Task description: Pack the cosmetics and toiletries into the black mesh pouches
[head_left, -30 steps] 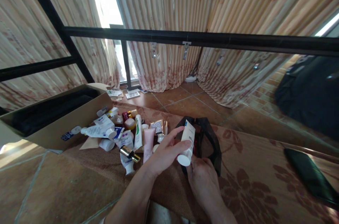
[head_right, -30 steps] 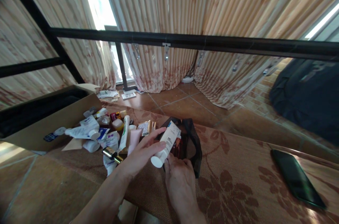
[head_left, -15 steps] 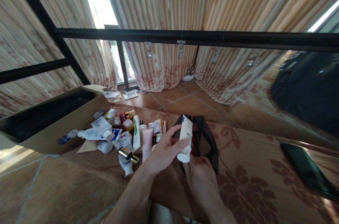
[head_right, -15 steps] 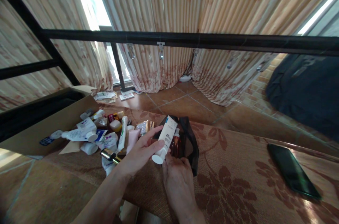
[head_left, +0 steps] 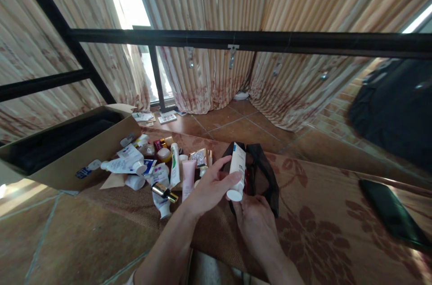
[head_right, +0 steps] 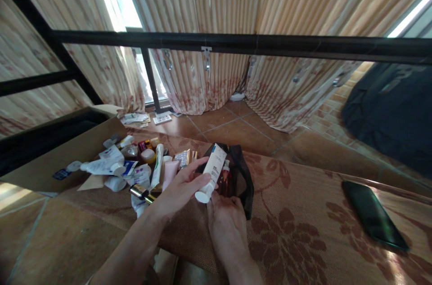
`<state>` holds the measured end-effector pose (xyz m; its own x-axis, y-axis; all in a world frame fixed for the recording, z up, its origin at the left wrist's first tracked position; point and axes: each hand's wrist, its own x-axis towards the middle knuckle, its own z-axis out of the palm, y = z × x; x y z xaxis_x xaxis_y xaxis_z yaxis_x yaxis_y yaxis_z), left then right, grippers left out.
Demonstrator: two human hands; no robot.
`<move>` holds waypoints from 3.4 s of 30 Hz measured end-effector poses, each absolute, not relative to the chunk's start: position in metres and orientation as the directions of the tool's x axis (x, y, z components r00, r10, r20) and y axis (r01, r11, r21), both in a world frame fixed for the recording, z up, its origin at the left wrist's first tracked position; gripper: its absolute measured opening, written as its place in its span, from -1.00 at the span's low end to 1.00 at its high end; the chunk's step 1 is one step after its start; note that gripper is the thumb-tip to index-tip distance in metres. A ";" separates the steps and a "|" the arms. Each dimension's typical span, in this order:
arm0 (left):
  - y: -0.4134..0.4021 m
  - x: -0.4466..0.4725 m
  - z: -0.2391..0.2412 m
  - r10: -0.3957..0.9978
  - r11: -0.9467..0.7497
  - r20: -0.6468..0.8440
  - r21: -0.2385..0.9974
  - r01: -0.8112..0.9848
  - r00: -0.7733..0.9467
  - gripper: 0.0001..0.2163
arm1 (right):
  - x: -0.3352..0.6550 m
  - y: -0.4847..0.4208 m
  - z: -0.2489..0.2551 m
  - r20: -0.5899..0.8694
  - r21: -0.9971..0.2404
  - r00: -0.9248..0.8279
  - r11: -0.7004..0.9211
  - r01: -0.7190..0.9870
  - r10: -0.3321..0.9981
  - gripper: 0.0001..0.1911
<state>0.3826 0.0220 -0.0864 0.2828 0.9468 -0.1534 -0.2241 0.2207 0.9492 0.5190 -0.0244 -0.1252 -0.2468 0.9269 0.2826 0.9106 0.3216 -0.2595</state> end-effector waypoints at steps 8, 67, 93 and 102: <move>0.020 0.383 -0.082 0.940 0.240 -0.158 0.936 -0.256 0.304 -0.31 | 0.519 -0.025 -0.125 0.296 -0.256 -0.253 0.332 0.908 0.921 -0.72; 0.020 0.384 -0.089 0.922 0.183 -0.163 0.983 -0.022 0.350 -0.29 | 0.522 -0.026 -0.128 0.289 -0.261 -0.294 0.371 0.892 0.911 -0.63; 0.019 0.381 -0.091 0.902 0.173 -0.165 0.985 0.015 0.399 -0.26 | 0.522 -0.026 -0.128 0.387 -0.145 -0.381 0.463 0.874 0.840 -0.65; 0.015 0.382 -0.082 0.914 0.178 -0.188 0.982 0.062 0.358 -0.36 | 0.521 -0.029 -0.127 0.390 -0.187 -0.349 0.444 0.876 0.852 -0.62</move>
